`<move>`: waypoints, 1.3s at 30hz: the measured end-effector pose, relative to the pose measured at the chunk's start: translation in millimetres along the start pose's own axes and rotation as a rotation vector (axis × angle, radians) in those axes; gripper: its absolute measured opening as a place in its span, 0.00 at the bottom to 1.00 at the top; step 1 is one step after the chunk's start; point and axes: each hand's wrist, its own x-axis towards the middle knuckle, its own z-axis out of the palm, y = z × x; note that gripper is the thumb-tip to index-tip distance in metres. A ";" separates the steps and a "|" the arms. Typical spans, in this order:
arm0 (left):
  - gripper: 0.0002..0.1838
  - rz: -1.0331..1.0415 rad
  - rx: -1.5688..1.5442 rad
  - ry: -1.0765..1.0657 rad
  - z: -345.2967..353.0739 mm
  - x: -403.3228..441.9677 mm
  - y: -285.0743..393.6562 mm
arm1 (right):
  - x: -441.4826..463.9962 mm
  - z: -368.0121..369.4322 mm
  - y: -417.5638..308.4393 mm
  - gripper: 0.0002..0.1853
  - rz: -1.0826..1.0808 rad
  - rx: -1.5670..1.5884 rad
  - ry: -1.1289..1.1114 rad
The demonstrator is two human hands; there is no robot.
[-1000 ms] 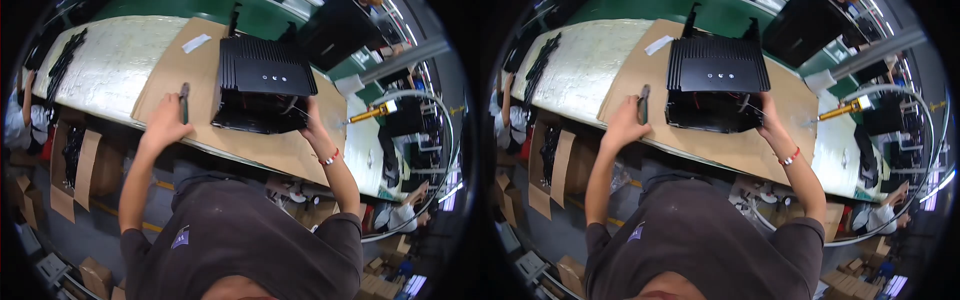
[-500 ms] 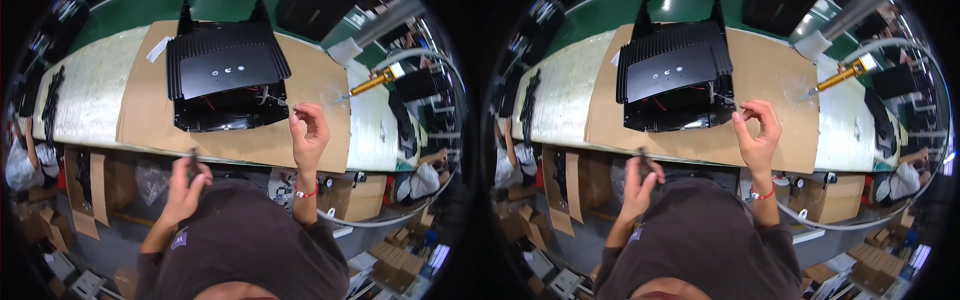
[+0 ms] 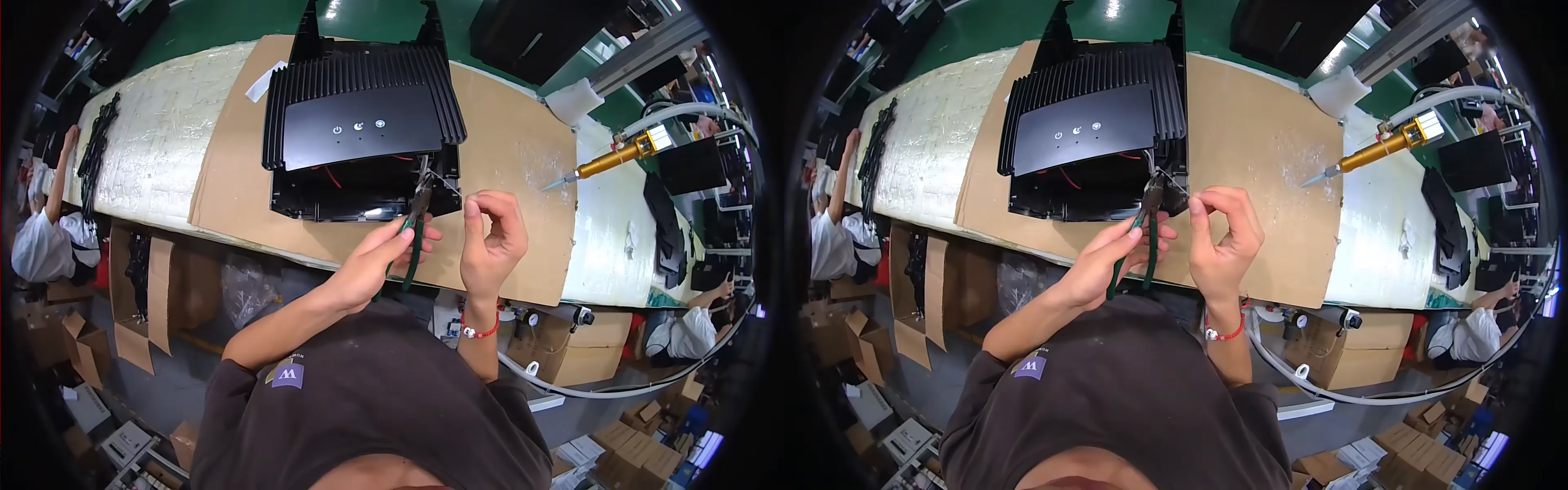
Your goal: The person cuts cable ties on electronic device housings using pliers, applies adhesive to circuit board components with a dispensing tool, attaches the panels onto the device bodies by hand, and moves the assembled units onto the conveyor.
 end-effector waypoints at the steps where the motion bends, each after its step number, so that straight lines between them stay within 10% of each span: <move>1: 0.22 0.030 0.008 0.005 0.6 1.8 1.7 | -0.3 0.3 0.5 0.02 0.001 0.009 0.000; 21: 0.12 0.114 0.334 0.040 -17.9 22.0 -9.0 | -0.6 -5.8 -28.4 0.02 -0.161 0.052 0.126; 28: 0.14 0.329 0.658 -0.093 -42.4 -39.9 -12.8 | 114.3 110.6 -148.9 0.09 -0.620 0.062 -0.896; 39: 0.15 0.339 0.322 0.193 -97.2 -147.5 -6.8 | 142.1 373.6 -77.2 0.12 -0.564 -0.608 -1.339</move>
